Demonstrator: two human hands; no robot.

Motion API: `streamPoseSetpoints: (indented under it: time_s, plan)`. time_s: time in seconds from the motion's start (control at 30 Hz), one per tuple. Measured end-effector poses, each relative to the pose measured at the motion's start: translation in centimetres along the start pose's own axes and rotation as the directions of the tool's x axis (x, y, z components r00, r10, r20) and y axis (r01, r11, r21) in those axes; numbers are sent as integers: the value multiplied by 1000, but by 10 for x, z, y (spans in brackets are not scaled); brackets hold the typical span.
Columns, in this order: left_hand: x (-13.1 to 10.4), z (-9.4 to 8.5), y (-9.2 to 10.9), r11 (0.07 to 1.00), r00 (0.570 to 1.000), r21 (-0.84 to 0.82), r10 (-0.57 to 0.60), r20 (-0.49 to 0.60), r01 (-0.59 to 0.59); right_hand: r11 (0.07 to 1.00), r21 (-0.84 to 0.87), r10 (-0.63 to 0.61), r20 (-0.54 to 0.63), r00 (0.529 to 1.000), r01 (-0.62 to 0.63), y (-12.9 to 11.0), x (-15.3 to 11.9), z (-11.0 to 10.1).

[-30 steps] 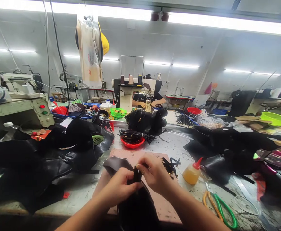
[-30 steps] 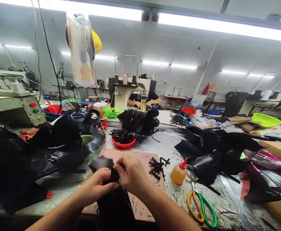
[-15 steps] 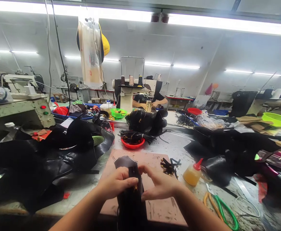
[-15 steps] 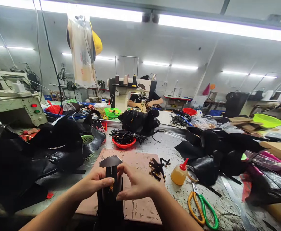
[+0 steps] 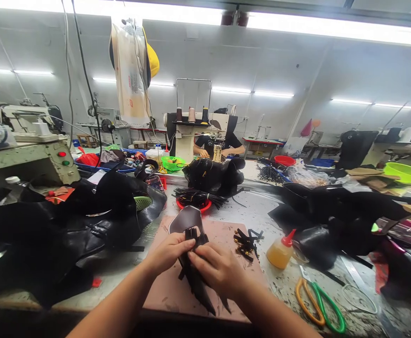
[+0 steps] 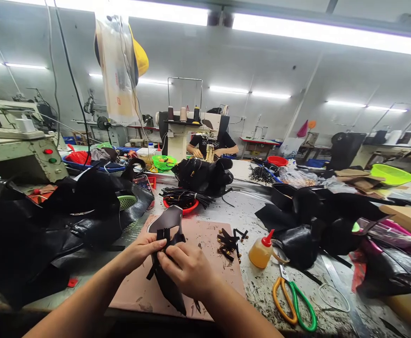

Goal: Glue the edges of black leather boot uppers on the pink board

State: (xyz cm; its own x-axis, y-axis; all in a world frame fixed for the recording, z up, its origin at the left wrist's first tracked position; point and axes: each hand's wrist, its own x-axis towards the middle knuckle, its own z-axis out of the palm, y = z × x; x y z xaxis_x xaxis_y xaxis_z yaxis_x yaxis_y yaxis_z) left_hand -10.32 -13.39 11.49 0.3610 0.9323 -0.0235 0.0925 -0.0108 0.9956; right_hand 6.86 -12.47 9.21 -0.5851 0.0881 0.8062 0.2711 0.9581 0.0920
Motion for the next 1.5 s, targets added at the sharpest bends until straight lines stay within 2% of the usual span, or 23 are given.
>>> streamPoseSetpoints:
  time_s: [0.07,0.13,0.2,0.3,0.47,0.53,0.6,0.67,0.7,0.87,1.1,1.33,1.5]
  plan:
    - [1,0,1,999,999,-12,-38,-32,37,1000,-24,14,-2,1000,-14,1,3,2]
    - [2,0,2,998,996,-5,-68,-64,67,994,-71,80,20,997,-78,-1,7,2]
    - [5,0,1,997,994,15,-74,-79,76,984,-137,125,82,989,-113,-4,11,0]
    - [8,1,0,996,994,45,-68,-84,72,977,-192,130,183,974,-94,-6,17,-5]
    - [9,2,0,989,993,123,-73,-95,84,987,-12,153,304,940,-157,6,19,-11]
    - [9,3,-1,987,992,133,-74,-100,87,977,85,167,258,952,-195,11,16,-8]
    - [10,4,-1,988,992,129,-71,-105,85,974,119,177,127,976,-192,13,11,-1]
    - [12,4,-1,989,990,121,-68,-125,83,982,49,182,13,983,-183,11,8,6]
    - [13,4,-1,990,988,117,-68,-138,84,983,-6,181,-8,983,-181,8,7,8]
    - [19,2,2,993,984,95,-50,-170,66,968,-232,119,75,990,-98,-5,9,11]
    - [24,9,-5,996,966,82,-14,-257,36,922,-386,42,205,978,41,-14,8,0]
    - [36,-12,-16,994,882,109,45,-469,7,951,-303,0,185,983,57,-48,-15,-3]
    - [44,-11,-21,985,838,173,101,-537,-8,958,-279,-9,203,979,66,-53,-16,-14]
